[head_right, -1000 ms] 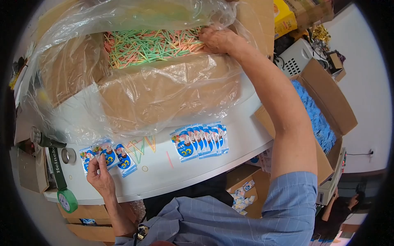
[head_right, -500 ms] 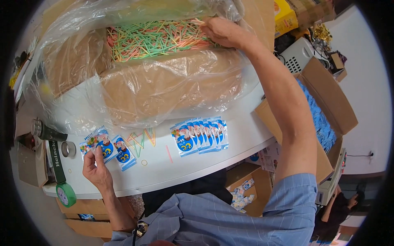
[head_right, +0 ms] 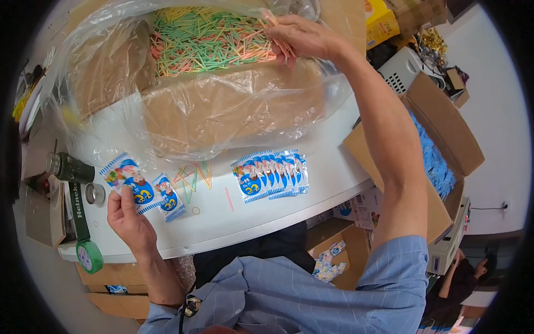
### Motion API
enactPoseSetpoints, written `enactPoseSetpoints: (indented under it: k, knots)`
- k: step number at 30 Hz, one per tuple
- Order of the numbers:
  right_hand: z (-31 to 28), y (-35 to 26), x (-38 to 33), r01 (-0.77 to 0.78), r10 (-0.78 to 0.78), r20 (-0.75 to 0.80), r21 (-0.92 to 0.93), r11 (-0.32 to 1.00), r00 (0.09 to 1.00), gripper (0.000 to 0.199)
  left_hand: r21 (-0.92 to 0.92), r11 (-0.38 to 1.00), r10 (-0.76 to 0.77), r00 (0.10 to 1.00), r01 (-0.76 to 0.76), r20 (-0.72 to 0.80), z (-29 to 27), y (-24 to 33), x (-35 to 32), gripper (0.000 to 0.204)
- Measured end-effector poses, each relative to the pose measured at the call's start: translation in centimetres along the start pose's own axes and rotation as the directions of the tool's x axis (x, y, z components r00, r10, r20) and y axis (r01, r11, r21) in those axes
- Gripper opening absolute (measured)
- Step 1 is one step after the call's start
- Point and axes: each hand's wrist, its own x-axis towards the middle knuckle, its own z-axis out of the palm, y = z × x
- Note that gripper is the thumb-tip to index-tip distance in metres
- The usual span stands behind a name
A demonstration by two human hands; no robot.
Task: Bundling small product packets with rubber bands and placing them into a box.
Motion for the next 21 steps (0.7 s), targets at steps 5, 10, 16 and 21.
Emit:
enactPoseSetpoints:
  k: [5, 10, 16, 21]
  knots:
    - [3.5, -3.0, -4.6, -0.142, 0.053, 0.236, 0.375, 0.916, 0.970, 0.034, -0.361, 0.924, -0.097, 0.991, 0.123, 0.089, 4.6, 1.2, 0.8, 0.014]
    - [10.5, -3.7, -8.6, -0.253, -0.006, 0.437, 0.532, 0.808, 0.900, 0.031, -0.381, 0.921, 0.004, 0.975, 0.083, 0.222, 10.1, -0.6, 0.0, 0.011]
    - [18.2, -1.7, -11.9, -0.136, -0.069, 0.281, 0.649, 0.748, 0.957, 0.038, -0.252, 0.935, -0.183, 0.948, 0.250, 0.262, 10.9, -3.1, -3.5, 0.012]
    - [24.7, -1.2, -13.0, -0.028, 0.010, 0.029, 0.719, 0.694, 1.000, 0.040, -0.266, 0.911, -0.275, 0.944, 0.316, 0.183, 10.8, -5.4, -4.6, 0.012]
